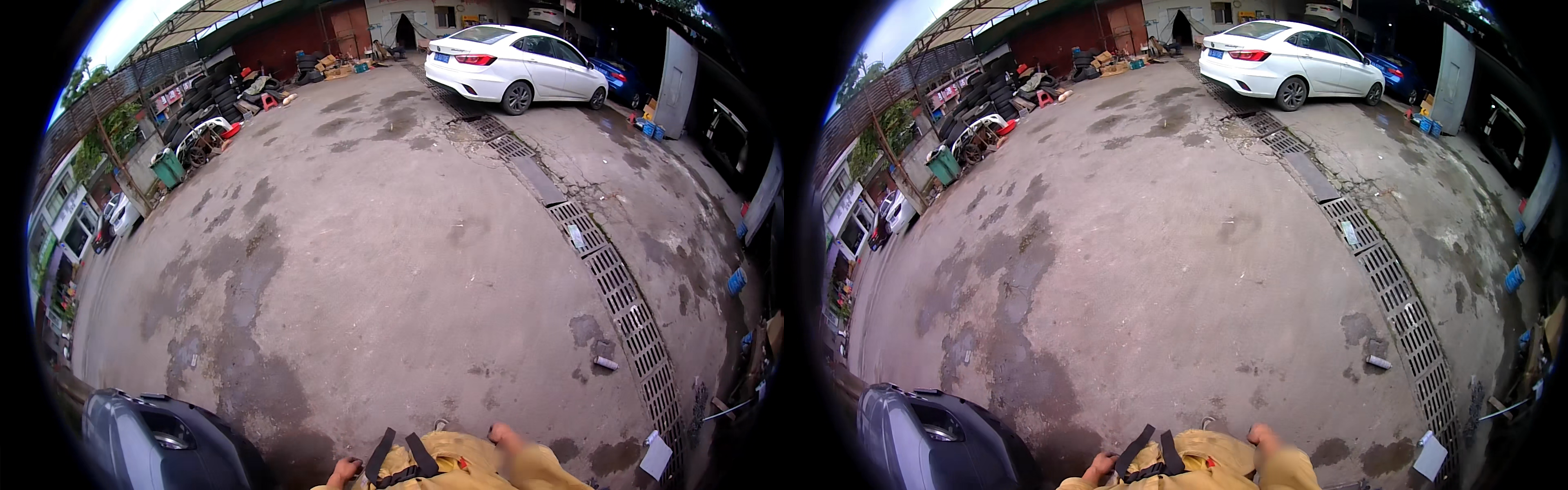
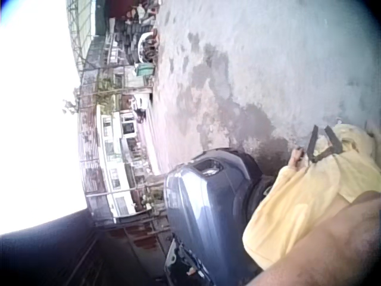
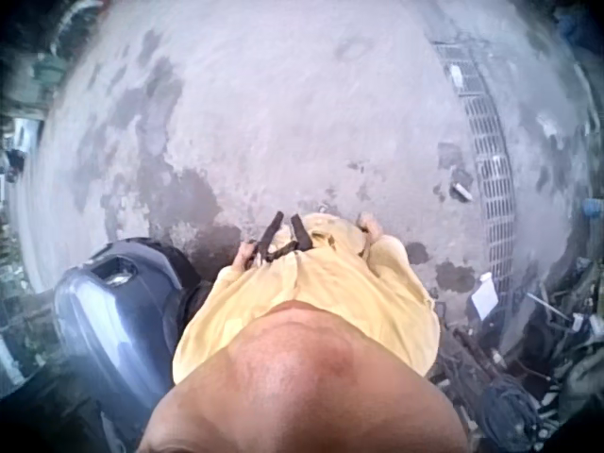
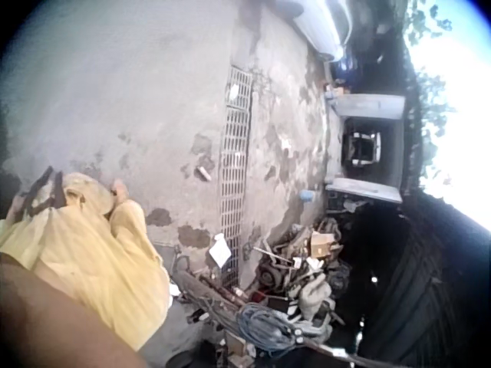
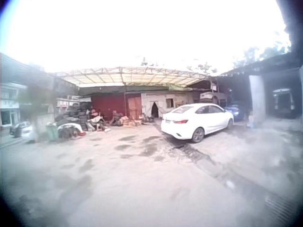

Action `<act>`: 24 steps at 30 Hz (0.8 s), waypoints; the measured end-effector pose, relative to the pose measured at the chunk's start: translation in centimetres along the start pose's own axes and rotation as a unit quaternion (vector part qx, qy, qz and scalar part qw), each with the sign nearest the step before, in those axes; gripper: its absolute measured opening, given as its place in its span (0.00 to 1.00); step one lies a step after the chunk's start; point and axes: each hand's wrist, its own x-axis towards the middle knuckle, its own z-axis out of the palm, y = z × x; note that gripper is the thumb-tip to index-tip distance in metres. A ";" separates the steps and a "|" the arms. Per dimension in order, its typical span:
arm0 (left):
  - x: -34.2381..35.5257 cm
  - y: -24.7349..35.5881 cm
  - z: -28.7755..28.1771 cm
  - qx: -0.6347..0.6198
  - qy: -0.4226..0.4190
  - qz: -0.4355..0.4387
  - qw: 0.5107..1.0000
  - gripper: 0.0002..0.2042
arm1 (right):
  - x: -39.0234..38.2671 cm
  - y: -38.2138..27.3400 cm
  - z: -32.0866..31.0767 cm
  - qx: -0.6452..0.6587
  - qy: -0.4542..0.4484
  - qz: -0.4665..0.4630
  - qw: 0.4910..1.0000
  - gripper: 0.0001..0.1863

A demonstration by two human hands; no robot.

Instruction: The person sits on the floor and uses a hammer and a metal bar to straighten a dent on a detached car bumper. They repeatedly tap and pry the damaged area to restore its shape.

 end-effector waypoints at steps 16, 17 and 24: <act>17.8 31.5 -19.2 -0.296 0.242 0.207 0.901 0.14 | 23.3 -28.9 -40.1 0.309 -0.011 -0.045 0.950 0.06; 14.8 34.7 -19.8 -0.345 0.251 0.252 0.869 0.15 | 24.4 -31.5 -41.1 0.252 -0.043 -0.071 0.964 0.06; 8.6 34.1 -7.6 -0.384 0.518 0.125 0.754 0.13 | 30.4 -49.8 -45.0 -0.053 -0.221 -0.286 0.931 0.06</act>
